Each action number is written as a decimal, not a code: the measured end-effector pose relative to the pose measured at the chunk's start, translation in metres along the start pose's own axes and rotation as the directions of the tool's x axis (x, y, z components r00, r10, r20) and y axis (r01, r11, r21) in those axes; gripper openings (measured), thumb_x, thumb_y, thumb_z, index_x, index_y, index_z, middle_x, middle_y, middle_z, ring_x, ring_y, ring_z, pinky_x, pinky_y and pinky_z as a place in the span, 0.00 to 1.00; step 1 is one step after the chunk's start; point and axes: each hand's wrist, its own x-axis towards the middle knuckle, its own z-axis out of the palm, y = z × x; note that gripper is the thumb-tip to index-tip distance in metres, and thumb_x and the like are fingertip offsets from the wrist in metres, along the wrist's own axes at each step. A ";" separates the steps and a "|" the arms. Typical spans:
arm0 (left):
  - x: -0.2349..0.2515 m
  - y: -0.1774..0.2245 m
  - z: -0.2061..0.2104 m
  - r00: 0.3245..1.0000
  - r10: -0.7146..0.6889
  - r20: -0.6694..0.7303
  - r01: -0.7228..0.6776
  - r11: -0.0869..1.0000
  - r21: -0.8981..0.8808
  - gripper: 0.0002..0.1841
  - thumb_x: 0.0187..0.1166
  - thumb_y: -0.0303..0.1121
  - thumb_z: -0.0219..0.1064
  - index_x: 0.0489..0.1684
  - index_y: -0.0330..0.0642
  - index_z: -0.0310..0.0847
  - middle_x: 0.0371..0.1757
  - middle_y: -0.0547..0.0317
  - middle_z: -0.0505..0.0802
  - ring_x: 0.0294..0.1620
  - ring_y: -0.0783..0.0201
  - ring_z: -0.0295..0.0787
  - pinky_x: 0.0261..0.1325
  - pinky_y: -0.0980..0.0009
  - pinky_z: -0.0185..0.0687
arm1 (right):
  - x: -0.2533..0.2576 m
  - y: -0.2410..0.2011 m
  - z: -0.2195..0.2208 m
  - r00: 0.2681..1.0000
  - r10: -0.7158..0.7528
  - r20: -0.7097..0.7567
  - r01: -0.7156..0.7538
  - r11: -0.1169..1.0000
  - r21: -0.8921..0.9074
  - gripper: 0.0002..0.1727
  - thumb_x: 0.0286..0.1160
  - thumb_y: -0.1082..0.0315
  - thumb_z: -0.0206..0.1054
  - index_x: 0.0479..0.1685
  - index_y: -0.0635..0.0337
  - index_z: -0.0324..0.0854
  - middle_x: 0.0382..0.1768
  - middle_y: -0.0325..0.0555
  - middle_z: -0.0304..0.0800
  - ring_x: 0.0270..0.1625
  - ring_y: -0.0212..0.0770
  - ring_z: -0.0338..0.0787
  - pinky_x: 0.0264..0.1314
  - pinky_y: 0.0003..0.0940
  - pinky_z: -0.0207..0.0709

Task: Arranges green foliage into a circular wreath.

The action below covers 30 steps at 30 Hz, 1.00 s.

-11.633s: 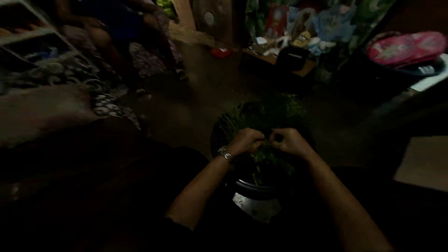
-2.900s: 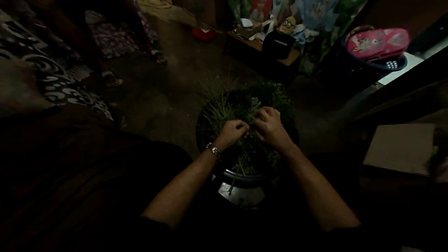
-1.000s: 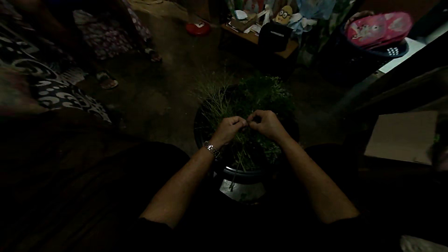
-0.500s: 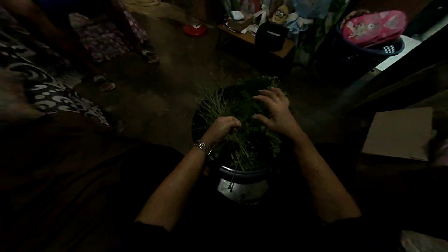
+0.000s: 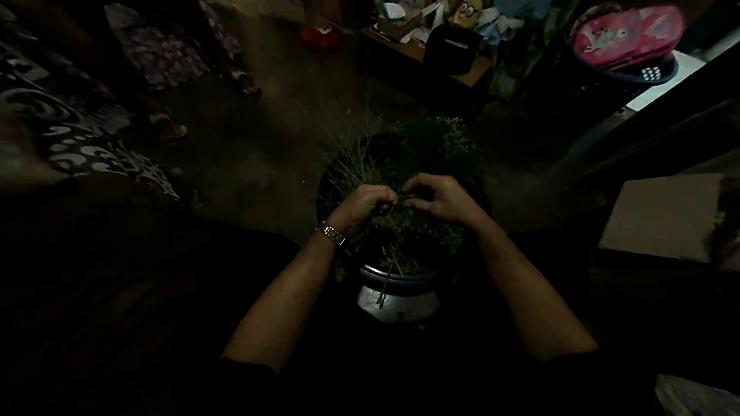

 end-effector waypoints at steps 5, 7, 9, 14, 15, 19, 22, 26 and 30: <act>0.002 -0.001 0.001 1.000 -0.004 0.006 0.004 1.000 -0.006 0.15 0.83 0.27 0.53 0.23 0.47 0.78 0.22 0.71 0.78 0.22 0.78 0.71 0.29 0.82 0.68 | -0.001 -0.011 -0.005 0.989 0.147 -0.026 -0.148 0.987 -0.055 0.05 0.75 0.75 0.70 0.44 0.64 0.88 0.37 0.47 0.91 0.34 0.33 0.87 0.40 0.32 0.83; 0.003 -0.001 0.001 1.000 -0.013 -0.018 0.013 1.000 -0.009 0.15 0.83 0.26 0.54 0.23 0.46 0.79 0.22 0.71 0.79 0.23 0.78 0.71 0.30 0.82 0.68 | -0.002 -0.014 -0.008 0.985 0.172 -0.021 -0.173 0.982 -0.075 0.05 0.72 0.74 0.71 0.43 0.62 0.88 0.35 0.45 0.89 0.32 0.34 0.85 0.37 0.34 0.81; 0.002 0.003 0.001 0.995 -0.039 -0.092 0.039 0.999 -0.003 0.13 0.83 0.25 0.56 0.24 0.45 0.79 0.22 0.71 0.79 0.22 0.78 0.70 0.29 0.82 0.69 | -0.003 -0.016 -0.014 0.979 0.201 -0.022 -0.202 0.976 -0.080 0.07 0.72 0.74 0.72 0.45 0.63 0.88 0.38 0.48 0.91 0.36 0.38 0.87 0.41 0.39 0.83; 0.001 0.008 -0.002 0.990 -0.036 -0.137 0.039 0.999 0.021 0.13 0.83 0.25 0.57 0.25 0.44 0.79 0.23 0.71 0.78 0.22 0.78 0.69 0.28 0.83 0.67 | -0.008 -0.015 -0.027 0.973 0.220 -0.066 -0.219 0.975 0.028 0.06 0.71 0.75 0.70 0.44 0.63 0.88 0.38 0.45 0.90 0.33 0.32 0.88 0.39 0.32 0.86; 0.001 0.008 -0.001 0.991 -0.034 -0.132 0.038 0.999 0.028 0.13 0.83 0.25 0.57 0.25 0.44 0.79 0.23 0.70 0.78 0.22 0.77 0.70 0.29 0.82 0.67 | -0.008 -0.014 -0.026 0.972 0.218 -0.085 -0.215 0.976 0.043 0.05 0.70 0.76 0.69 0.42 0.63 0.87 0.37 0.44 0.90 0.32 0.31 0.87 0.38 0.30 0.85; 0.002 0.007 -0.003 0.995 -0.018 -0.098 0.018 1.000 0.004 0.14 0.82 0.25 0.56 0.22 0.46 0.79 0.21 0.72 0.78 0.21 0.78 0.69 0.28 0.83 0.66 | -0.008 -0.011 -0.024 0.976 0.184 -0.119 -0.178 0.982 0.054 0.05 0.69 0.76 0.68 0.41 0.63 0.87 0.35 0.43 0.89 0.31 0.30 0.86 0.36 0.30 0.84; 0.001 0.004 -0.004 0.997 -0.025 -0.073 0.027 0.999 0.028 0.13 0.82 0.24 0.56 0.25 0.45 0.80 0.22 0.72 0.79 0.22 0.78 0.70 0.29 0.83 0.68 | -0.007 -0.004 -0.023 0.988 0.125 -0.088 -0.125 0.992 0.009 0.16 0.67 0.73 0.77 0.55 0.63 0.85 0.50 0.49 0.90 0.47 0.35 0.90 0.51 0.34 0.86; 0.003 0.000 0.000 0.997 -0.030 -0.070 0.036 0.996 0.084 0.12 0.84 0.24 0.57 0.29 0.41 0.83 0.25 0.70 0.80 0.25 0.77 0.72 0.32 0.81 0.70 | 0.000 0.008 -0.008 0.999 0.025 -0.033 -0.029 0.990 -0.141 0.24 0.68 0.66 0.80 0.64 0.62 0.84 0.64 0.56 0.85 0.62 0.50 0.87 0.65 0.49 0.83; 0.007 -0.001 0.001 0.997 -0.038 -0.067 0.041 0.998 0.048 0.12 0.84 0.25 0.57 0.29 0.41 0.82 0.24 0.70 0.80 0.24 0.77 0.72 0.31 0.82 0.70 | 0.001 0.006 0.004 0.999 0.028 -0.043 -0.033 0.994 -0.104 0.09 0.77 0.76 0.68 0.52 0.67 0.87 0.46 0.54 0.91 0.44 0.41 0.90 0.53 0.37 0.85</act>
